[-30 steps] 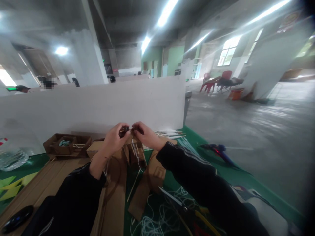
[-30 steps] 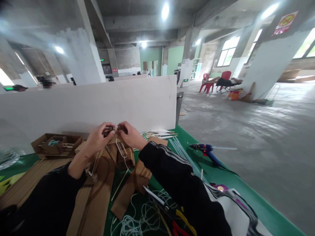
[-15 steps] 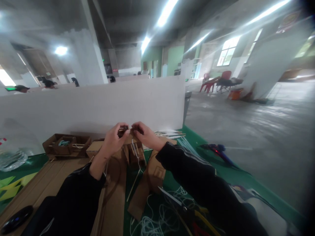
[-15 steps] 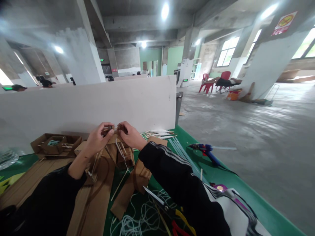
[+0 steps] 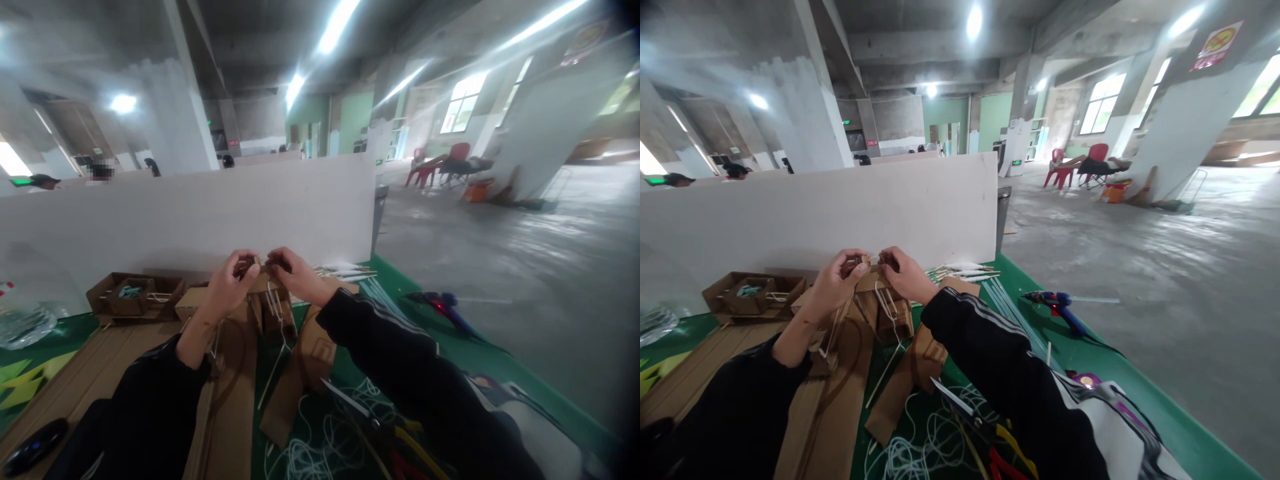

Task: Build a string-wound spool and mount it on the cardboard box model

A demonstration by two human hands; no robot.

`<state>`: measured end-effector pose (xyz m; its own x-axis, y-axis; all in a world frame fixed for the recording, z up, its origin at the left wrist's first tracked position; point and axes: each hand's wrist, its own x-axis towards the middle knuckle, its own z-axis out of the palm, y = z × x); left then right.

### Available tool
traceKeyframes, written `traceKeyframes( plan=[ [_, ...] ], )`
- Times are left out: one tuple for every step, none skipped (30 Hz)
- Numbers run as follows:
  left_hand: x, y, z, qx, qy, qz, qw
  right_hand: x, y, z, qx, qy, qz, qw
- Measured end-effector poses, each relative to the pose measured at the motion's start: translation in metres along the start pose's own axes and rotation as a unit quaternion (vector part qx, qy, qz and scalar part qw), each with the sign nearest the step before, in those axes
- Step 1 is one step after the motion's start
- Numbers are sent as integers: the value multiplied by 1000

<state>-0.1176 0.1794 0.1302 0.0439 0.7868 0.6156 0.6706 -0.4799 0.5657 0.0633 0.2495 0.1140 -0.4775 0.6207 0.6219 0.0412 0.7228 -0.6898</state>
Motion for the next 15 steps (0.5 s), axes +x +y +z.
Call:
traceKeyframes(
  plan=[
    [0, -1, -1, 6, 1, 5, 1000, 0, 0, 0, 0, 0, 0, 1000],
    [0, -2, -2, 14, 2, 10, 1000, 0, 1, 0, 1, 0, -1, 1000],
    [0, -2, -3, 24, 4, 16, 1000, 0, 1, 1, 2, -1, -2, 1000],
    [1, -2, -5, 36, 6, 21, 999, 0, 1, 1, 3, -2, -2, 1000],
    [2, -1, -6, 48, 5, 26, 998, 0, 1, 1, 3, -2, -3, 1000],
    [3, 0, -7, 59, 3, 30, 998, 0, 1, 2, 3, -2, -5, 1000],
    [4, 0, -8, 69, 1, 34, 997, 0, 1, 2, 2, -2, -6, 1000],
    [5, 1, -8, 76, -2, 37, 996, 0, 1, 2, 2, -2, -7, 1000],
    [5, 2, -8, 81, -3, 40, 996, 0, 1, 2, 2, -2, -9, 1000],
    [6, 3, -8, 85, -4, 41, 996, 0, 1, 2, 1, -2, -11, 1000],
    [6, 4, -7, 88, -3, 42, 995, 0, 2, 2, 1, -3, -12, 1000],
    [6, 4, -6, 90, -2, 41, 995, 0, 2, 2, -1, -2, -14, 1000],
    [6, 4, -5, 93, 1, 41, 995, 0, 3, 2, -3, 0, -15, 1000],
    [5, 3, -4, 95, 3, 42, 995, 0, 3, 2, -4, 2, -16, 1000],
    [4, 3, -4, 96, 7, 43, 994, 0, 3, 1, -5, 4, -18, 1000]
  ],
)
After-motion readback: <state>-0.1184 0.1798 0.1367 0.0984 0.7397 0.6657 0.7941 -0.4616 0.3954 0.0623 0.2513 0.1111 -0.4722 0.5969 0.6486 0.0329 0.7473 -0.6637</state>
